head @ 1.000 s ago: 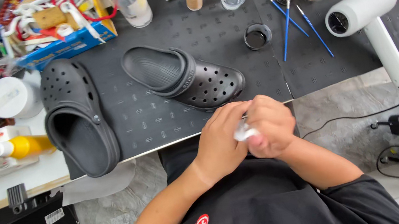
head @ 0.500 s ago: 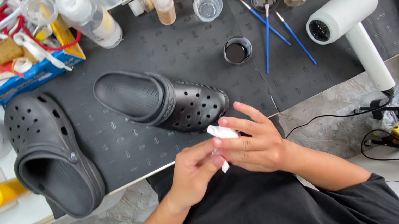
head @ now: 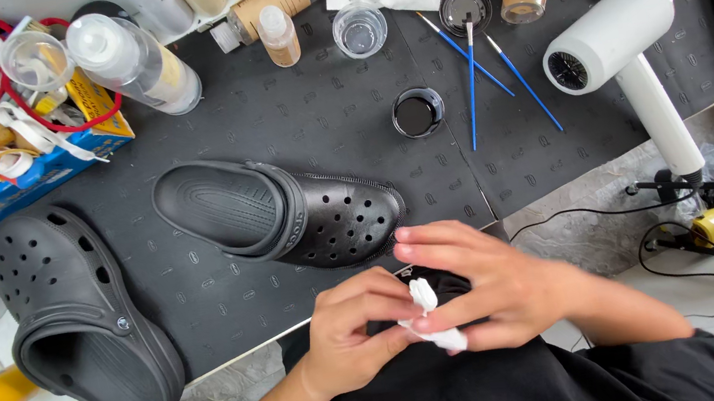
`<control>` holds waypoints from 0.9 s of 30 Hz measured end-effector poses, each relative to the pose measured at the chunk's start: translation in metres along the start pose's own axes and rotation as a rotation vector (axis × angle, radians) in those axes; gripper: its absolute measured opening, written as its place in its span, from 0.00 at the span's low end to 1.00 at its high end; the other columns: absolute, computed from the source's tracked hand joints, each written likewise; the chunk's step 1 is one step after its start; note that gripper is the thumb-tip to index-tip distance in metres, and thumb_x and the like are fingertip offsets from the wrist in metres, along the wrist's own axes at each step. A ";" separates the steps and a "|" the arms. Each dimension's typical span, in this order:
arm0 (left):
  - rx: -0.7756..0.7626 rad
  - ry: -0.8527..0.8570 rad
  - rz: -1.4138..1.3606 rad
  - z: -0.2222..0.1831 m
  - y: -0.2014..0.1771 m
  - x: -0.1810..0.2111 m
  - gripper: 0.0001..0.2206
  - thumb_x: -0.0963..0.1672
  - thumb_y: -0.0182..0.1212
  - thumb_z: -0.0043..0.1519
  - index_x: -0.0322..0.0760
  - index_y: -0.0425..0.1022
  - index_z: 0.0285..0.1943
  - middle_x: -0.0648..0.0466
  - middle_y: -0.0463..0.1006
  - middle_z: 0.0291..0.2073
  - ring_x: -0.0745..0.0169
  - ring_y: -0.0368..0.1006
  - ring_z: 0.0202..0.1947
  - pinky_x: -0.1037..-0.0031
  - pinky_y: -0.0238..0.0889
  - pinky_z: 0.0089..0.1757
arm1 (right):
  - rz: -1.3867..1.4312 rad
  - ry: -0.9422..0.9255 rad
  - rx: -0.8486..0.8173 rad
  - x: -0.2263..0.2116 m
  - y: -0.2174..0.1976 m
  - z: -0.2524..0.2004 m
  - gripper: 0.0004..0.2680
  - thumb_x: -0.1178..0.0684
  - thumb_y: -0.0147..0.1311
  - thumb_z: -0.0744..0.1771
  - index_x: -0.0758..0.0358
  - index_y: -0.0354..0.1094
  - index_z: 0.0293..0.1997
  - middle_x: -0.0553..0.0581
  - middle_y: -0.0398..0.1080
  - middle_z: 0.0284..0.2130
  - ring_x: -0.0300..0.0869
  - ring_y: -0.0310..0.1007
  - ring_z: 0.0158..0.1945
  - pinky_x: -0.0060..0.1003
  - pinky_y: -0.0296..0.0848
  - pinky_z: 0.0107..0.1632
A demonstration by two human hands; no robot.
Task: The person applies black liquid to the surface of a black clog using a small brush. They hold the shoe with one hand and move the brush across the side and top surfaces while holding a white wipe.
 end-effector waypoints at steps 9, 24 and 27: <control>0.538 0.100 0.481 -0.034 -0.070 0.020 0.09 0.34 0.74 0.49 0.26 0.79 0.34 0.49 0.79 0.30 0.71 0.65 0.23 0.81 0.56 0.27 | -1.124 0.220 -0.127 0.090 -0.095 -0.005 0.12 0.59 0.62 0.61 0.57 0.79 0.49 0.50 0.70 0.38 0.43 0.69 0.41 0.38 0.71 0.39; 0.754 0.190 0.370 -0.039 -0.094 0.013 0.09 0.37 0.73 0.61 0.31 0.74 0.43 0.50 0.75 0.35 0.70 0.73 0.35 0.81 0.65 0.38 | -0.753 0.220 0.351 0.095 -0.135 0.017 0.04 0.65 0.56 0.72 0.67 0.64 0.47 0.60 0.73 0.39 0.47 0.74 0.42 0.40 0.73 0.48; 0.597 0.205 0.739 0.012 -0.093 0.042 0.09 0.36 0.72 0.61 0.29 0.74 0.42 0.45 0.79 0.39 0.61 0.75 0.36 0.77 0.66 0.40 | -0.202 0.366 0.667 0.124 -0.127 0.047 0.03 0.62 0.50 0.72 0.68 0.59 0.46 0.55 0.72 0.33 0.38 0.77 0.37 0.32 0.77 0.42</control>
Point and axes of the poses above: each hand's wrist, its own z-axis towards the middle knuckle, its own y-axis out of the palm, x = y × z, the point moved 2 cm from there along z, towards the middle knuckle
